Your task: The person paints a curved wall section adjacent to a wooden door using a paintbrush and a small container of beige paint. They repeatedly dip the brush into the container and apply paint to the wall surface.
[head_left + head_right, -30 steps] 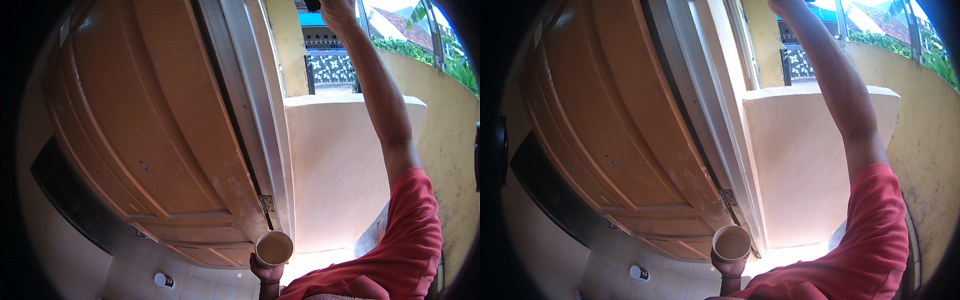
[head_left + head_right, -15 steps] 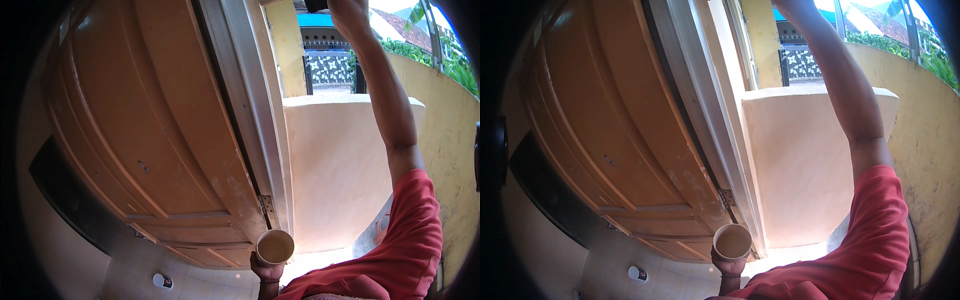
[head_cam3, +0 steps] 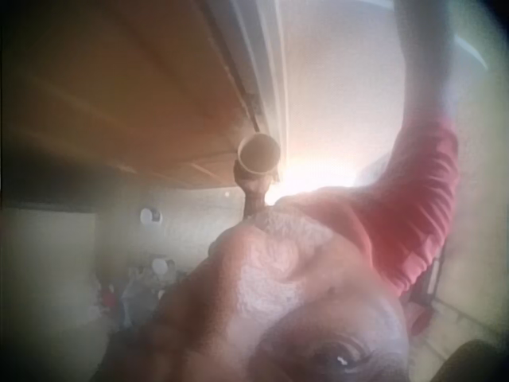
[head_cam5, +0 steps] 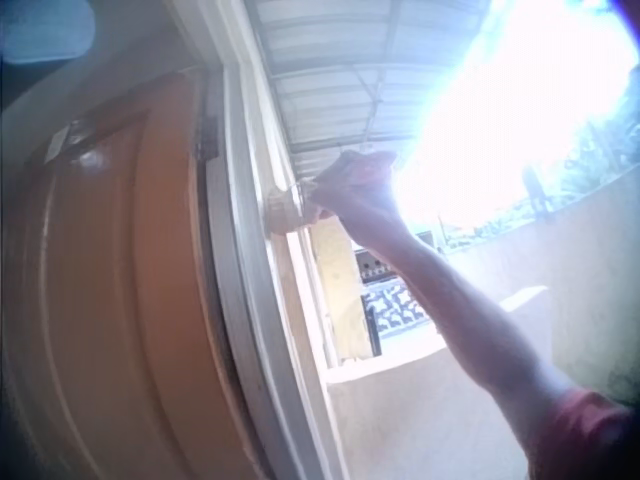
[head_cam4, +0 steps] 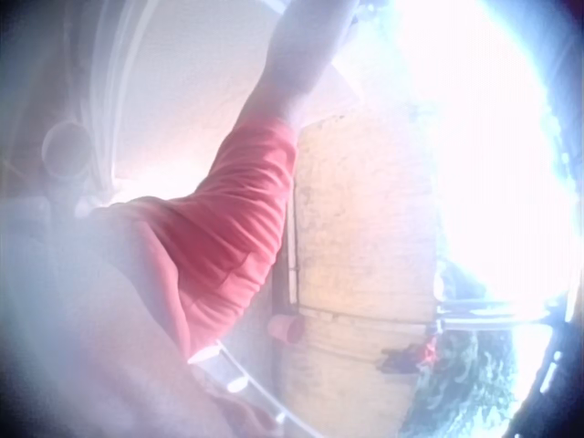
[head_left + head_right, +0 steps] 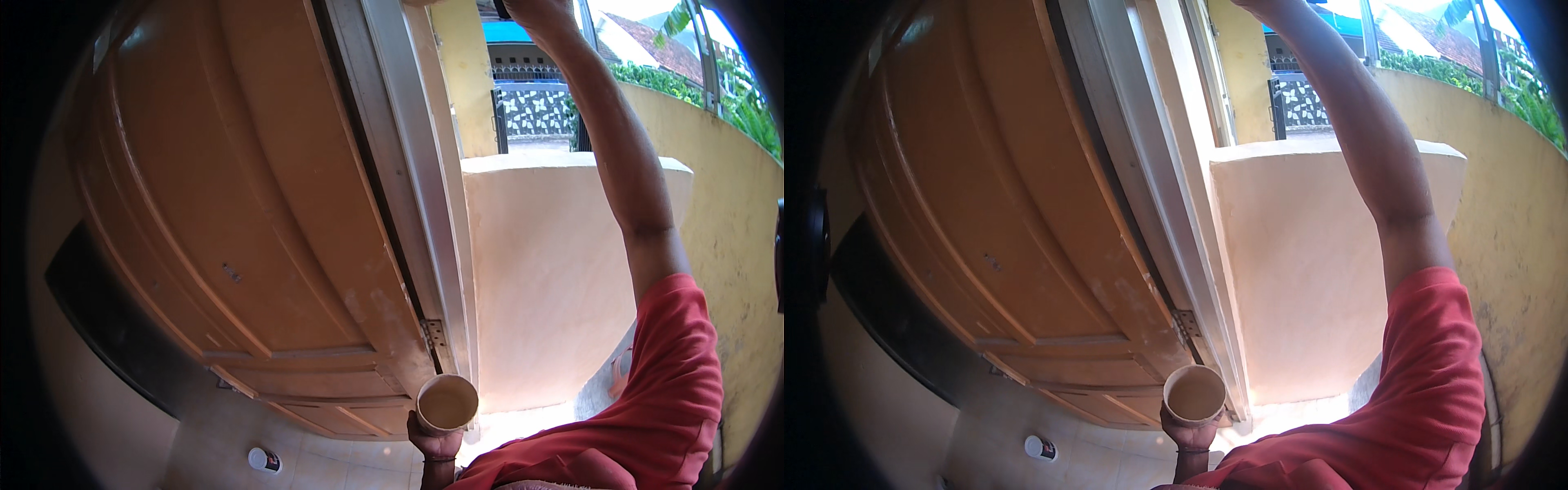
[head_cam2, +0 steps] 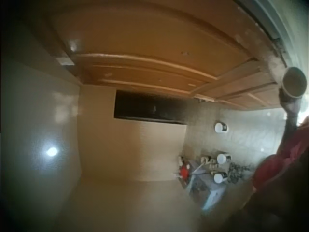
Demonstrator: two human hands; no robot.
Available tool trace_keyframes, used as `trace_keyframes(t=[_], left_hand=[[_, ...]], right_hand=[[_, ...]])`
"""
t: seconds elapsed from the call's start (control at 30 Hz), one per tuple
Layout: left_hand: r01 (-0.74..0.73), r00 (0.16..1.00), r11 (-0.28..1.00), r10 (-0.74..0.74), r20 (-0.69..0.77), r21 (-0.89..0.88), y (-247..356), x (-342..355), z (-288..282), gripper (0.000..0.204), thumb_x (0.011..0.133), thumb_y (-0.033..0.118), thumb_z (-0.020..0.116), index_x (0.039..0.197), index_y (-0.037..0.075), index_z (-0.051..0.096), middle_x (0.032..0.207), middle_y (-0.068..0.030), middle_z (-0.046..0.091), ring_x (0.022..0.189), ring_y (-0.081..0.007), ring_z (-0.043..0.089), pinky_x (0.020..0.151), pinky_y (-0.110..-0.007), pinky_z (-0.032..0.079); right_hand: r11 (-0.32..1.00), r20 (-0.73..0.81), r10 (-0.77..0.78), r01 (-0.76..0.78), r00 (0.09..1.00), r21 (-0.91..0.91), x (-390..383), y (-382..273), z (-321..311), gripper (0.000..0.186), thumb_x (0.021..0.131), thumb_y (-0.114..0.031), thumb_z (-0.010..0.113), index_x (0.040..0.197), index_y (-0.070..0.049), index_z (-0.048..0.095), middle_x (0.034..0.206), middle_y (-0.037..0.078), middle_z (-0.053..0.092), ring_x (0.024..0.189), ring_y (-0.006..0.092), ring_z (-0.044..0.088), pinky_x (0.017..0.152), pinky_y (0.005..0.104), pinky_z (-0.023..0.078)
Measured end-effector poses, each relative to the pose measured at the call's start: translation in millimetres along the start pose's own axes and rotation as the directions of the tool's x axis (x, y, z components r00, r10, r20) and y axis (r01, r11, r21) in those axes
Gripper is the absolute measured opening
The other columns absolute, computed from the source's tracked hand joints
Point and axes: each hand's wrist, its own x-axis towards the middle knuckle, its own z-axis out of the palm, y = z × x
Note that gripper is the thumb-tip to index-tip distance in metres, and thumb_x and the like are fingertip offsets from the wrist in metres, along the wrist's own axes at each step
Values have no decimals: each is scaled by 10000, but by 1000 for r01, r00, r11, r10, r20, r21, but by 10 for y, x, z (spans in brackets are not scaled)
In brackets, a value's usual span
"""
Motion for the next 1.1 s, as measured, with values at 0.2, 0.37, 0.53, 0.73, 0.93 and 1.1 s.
trace_keyframes(t=[0.2,0.37,0.53,0.73,0.93,1.1], left_hand=[[12,1000,1000,-12,-26,17,-58,25,95,702,945,643,601,1486,195,609,1523,-74,593,1416,-334,512,1127,-634,385],[9,1000,1000,-9,-6,21,-55,16,70,714,949,638,595,1497,181,601,1535,-83,590,1419,-339,520,1122,-638,403],[8,1000,999,-10,-28,-49,-46,4,54,709,949,620,607,1488,160,604,1526,-91,597,1400,-336,542,1110,-626,428],[1,1000,996,-3,-23,-85,-10,-35,52,692,954,606,607,1477,153,609,1516,-97,600,1388,-339,551,1101,-623,441],[16,1000,996,-18,-16,-88,-26,-35,49,703,967,598,587,1512,154,579,1524,-116,590,1416,-354,533,1114,-640,434],[-5,998,991,-3,-67,-130,-46,-21,115,712,974,582,576,1520,127,564,1526,-130,586,1425,-370,532,1104,-646,456]], right_hand=[[972,94,68,-44,993,-232,-132,-428,37,120,854,-54,804,854,-4,695,820,90,698,777,152,700,663,313,584],[818,-194,-174,32,966,-574,-328,-313,279,162,840,-99,815,811,-11,682,786,75,673,732,149,672,653,315,578],[960,157,-4,47,988,-276,-556,-409,-73,147,865,-122,799,822,-32,690,791,59,689,722,127,664,649,320,581],[921,72,-12,39,997,-388,-550,-603,-105,112,906,-102,795,836,-44,730,795,61,714,725,116,681,641,316,580],[987,-89,-93,80,992,-143,-283,-411,84,170,948,-137,805,825,-43,734,815,70,717,742,140,695,678,295,569],[912,32,-316,313,948,-264,-604,-63,31,115,914,-73,837,890,-43,730,840,43,724,700,104,666,622,284,566]])
